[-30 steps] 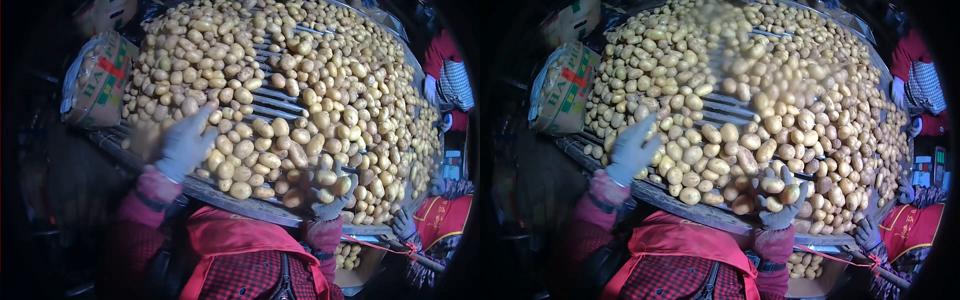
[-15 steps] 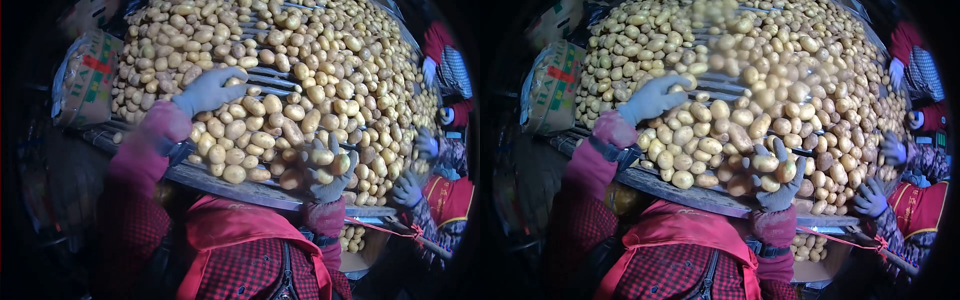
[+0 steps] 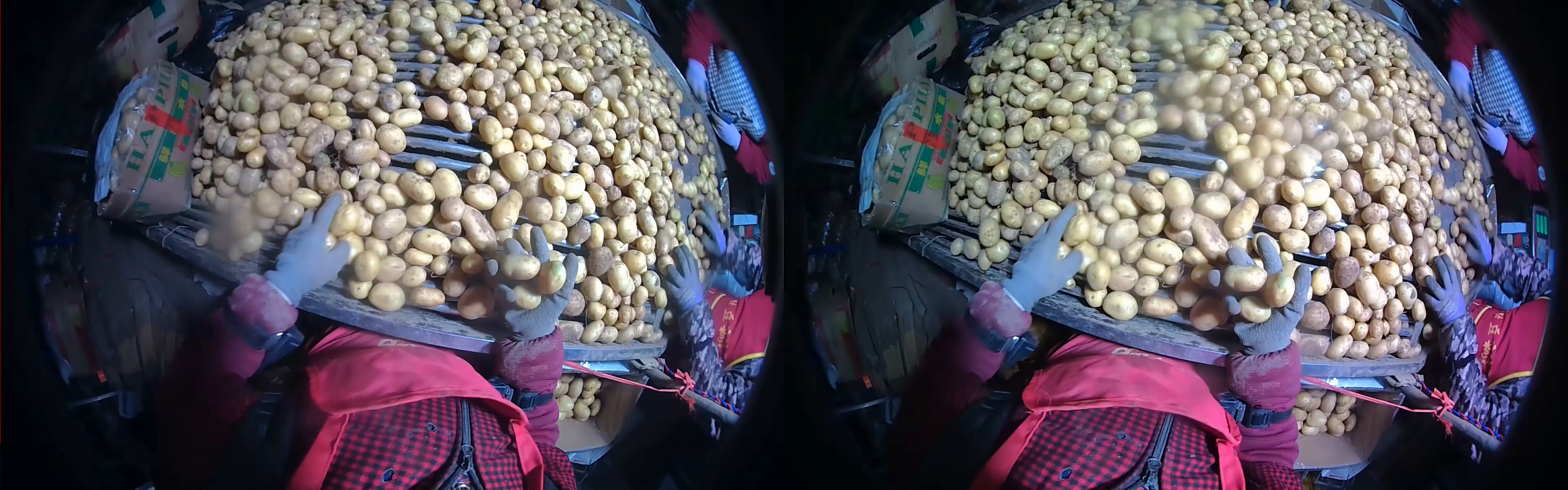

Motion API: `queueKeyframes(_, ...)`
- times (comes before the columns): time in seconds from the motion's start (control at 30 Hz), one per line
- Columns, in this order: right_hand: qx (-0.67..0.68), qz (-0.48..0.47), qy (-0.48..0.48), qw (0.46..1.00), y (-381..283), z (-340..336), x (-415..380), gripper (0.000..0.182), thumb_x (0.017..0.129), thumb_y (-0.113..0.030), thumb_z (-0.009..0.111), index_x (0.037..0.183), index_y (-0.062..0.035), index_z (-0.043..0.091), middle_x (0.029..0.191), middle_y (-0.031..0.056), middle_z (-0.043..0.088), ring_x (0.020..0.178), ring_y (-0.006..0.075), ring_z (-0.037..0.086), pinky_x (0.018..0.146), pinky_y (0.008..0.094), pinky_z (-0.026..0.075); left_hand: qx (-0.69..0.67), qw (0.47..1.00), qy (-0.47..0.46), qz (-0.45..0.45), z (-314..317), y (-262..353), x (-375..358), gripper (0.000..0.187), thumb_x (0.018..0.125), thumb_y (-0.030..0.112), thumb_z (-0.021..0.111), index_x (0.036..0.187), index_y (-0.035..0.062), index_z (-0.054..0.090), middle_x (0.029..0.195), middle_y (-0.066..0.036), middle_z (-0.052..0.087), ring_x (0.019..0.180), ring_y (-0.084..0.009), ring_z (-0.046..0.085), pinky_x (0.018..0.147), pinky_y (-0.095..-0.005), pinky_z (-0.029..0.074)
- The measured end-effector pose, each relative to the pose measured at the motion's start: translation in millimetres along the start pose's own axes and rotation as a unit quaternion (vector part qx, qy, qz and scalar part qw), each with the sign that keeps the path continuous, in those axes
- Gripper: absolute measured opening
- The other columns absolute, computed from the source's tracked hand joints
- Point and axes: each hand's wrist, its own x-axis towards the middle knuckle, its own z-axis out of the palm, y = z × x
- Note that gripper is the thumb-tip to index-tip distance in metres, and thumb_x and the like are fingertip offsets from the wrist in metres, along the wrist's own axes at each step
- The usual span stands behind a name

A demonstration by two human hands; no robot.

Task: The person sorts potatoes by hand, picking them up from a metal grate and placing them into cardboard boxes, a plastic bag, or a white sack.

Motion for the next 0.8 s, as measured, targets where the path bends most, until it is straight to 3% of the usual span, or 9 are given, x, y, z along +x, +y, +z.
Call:
queueKeyframes(0.2,0.182,0.054,0.002,0.982,9.7,16.8,-9.9,0.077,0.099,-0.039,0.066,0.161,-0.0140,0.026,0.164,0.0095,0.044,0.146,0.0217,0.047,0.130,0.0452,0.016,-0.008,0.981,0.011,0.192,37.8,88.1,49.4,0.074,0.089,0.030,0.071,0.157,0.0193,0.042,0.123,-0.022,0.061,0.101,-0.0454,0.067,0.087,-0.0529,0.056)
queueKeyframes(0.3,0.079,0.016,-0.065,0.995,6.2,5.8,-7.6,0.080,0.099,-0.035,0.069,0.160,-0.0093,0.025,0.164,0.0119,0.043,0.144,0.0245,0.050,0.129,0.0439,0.022,0.002,0.975,-0.038,0.220,31.4,112.9,59.6,0.066,0.091,0.027,0.069,0.154,0.0179,0.048,0.131,-0.020,0.062,0.103,-0.0364,0.070,0.087,-0.0467,0.057)
queueKeyframes(0.37,0.215,0.132,0.017,0.967,-5.3,1.4,1.3,0.043,0.098,-0.049,0.061,0.140,-0.0385,0.059,0.146,-0.0113,0.062,0.149,0.0176,0.045,0.127,0.0578,0.016,-0.188,0.950,-0.113,0.221,18.5,100.4,77.6,0.057,0.093,0.021,0.068,0.149,0.0168,0.056,0.132,-0.015,0.065,0.105,-0.0262,0.070,0.089,-0.0410,0.057)
queueKeyframes(0.4,0.062,0.114,-0.055,0.990,0.2,4.2,-1.0,0.049,0.099,-0.051,0.060,0.145,-0.0352,0.053,0.150,-0.0092,0.059,0.150,0.0158,0.044,0.128,0.0553,0.013,-0.257,0.920,-0.009,0.297,18.7,87.3,92.0,0.052,0.095,0.015,0.068,0.146,0.0150,0.060,0.126,-0.011,0.069,0.104,-0.0198,0.069,0.088,-0.0363,0.057)
queueKeyframes(0.43,0.033,0.092,-0.050,0.994,0.3,2.1,0.0,0.051,0.099,-0.048,0.061,0.146,-0.0325,0.052,0.150,-0.0075,0.059,0.148,0.0163,0.045,0.128,0.0542,0.015,-0.214,0.928,0.039,0.303,4.5,73.6,107.6,0.053,0.095,0.011,0.066,0.147,0.0134,0.058,0.121,-0.011,0.069,0.106,-0.0209,0.069,0.090,-0.0351,0.057)
queueKeyframes(0.47,0.027,0.079,-0.040,0.996,-0.8,0.0,0.1,0.053,0.098,-0.046,0.063,0.147,-0.0298,0.051,0.150,-0.0058,0.059,0.147,0.0168,0.046,0.127,0.0532,0.016,-0.161,0.975,-0.030,0.148,-43.2,89.5,111.6,0.053,0.094,0.010,0.065,0.147,0.0124,0.058,0.121,-0.012,0.069,0.111,-0.0213,0.068,0.093,-0.0354,0.056)
queueKeyframes(0.53,0.042,0.078,-0.015,0.996,-2.7,-3.4,1.5,0.058,0.097,-0.042,0.066,0.149,-0.0244,0.048,0.149,-0.0024,0.060,0.145,0.0178,0.048,0.126,0.0511,0.019,0.032,0.978,0.101,0.178,-66.4,73.1,152.5,0.058,0.090,0.020,0.067,0.147,0.0224,0.058,0.122,-0.017,0.069,0.113,-0.0346,0.068,0.097,-0.0436,0.055)
queueKeyframes(0.77,0.031,0.055,0.023,0.998,-0.7,-12.8,7.1,0.077,0.094,-0.026,0.078,0.156,-0.0055,0.039,0.147,0.0096,0.062,0.137,0.0215,0.055,0.122,0.0439,0.030,0.254,0.938,-0.050,0.229,-54.1,68.6,269.2,0.068,0.087,0.039,0.073,0.150,0.0242,0.054,0.130,-0.019,0.065,0.120,-0.0396,0.065,0.102,-0.0496,0.051)
queueKeyframes(0.8,-0.003,0.055,-0.013,0.998,-2.1,-11.6,6.0,0.073,0.102,-0.044,0.065,0.159,-0.0073,0.037,0.150,0.0146,0.057,0.138,0.0300,0.055,0.121,0.0505,0.034,0.283,0.935,-0.076,0.201,-52.6,80.6,272.8,0.064,0.087,0.040,0.073,0.146,0.0213,0.057,0.128,-0.019,0.066,0.117,-0.0400,0.065,0.099,-0.0502,0.052)
